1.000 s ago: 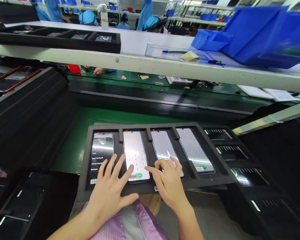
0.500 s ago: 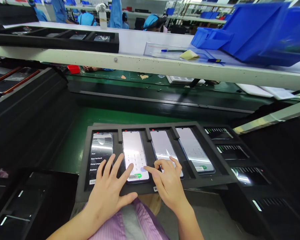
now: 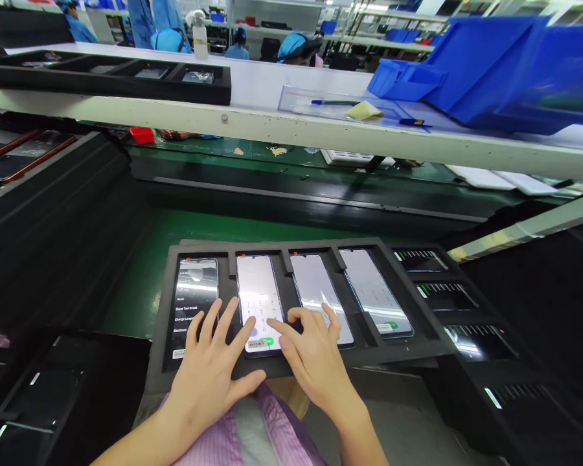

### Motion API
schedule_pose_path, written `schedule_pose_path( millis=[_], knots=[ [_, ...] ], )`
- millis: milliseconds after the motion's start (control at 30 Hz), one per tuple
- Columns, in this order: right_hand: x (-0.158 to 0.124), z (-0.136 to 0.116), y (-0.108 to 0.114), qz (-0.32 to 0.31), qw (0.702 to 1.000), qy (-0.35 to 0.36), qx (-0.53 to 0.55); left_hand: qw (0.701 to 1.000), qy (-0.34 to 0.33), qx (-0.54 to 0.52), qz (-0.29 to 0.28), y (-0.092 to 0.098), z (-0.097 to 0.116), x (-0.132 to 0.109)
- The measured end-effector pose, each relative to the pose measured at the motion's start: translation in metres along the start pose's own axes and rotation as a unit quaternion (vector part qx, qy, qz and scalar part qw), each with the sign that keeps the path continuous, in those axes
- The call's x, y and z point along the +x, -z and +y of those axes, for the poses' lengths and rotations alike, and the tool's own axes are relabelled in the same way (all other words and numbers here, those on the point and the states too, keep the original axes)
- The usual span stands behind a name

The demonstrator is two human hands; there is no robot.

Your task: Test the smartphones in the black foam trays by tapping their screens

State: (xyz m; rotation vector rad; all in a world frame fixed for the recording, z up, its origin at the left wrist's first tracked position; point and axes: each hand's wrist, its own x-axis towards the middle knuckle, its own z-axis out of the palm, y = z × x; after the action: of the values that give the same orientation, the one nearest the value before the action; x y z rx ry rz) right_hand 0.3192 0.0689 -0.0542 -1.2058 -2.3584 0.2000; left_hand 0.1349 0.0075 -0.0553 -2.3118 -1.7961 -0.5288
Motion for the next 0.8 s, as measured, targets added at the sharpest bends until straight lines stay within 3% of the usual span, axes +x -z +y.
schedule_pose_path(
  millis=[100, 367, 533, 800],
  knots=[
    [0.001, -0.0022, -0.0009, -0.021, 1.0, 0.002, -0.004, 1.0, 0.001, -0.005, -0.004, -0.0007, 0.0003, 0.0004],
    [-0.0041, 0.0, 0.0024, 0.056, 0.998, -0.026, 0.028, 1.0, 0.012, 0.001, -0.024, -0.0021, 0.0013, 0.0006],
    [-0.0038, 0.0003, 0.0007, 0.068, 0.996, -0.034, 0.036, 1.0, -0.003, 0.002, 0.004, 0.0012, 0.0015, 0.0018],
    [-0.0025, -0.0019, 0.0004, 0.075, 0.995, -0.044, 0.044, 1.0, -0.007, 0.001, -0.01, 0.0025, 0.0028, 0.0018]
  ],
)
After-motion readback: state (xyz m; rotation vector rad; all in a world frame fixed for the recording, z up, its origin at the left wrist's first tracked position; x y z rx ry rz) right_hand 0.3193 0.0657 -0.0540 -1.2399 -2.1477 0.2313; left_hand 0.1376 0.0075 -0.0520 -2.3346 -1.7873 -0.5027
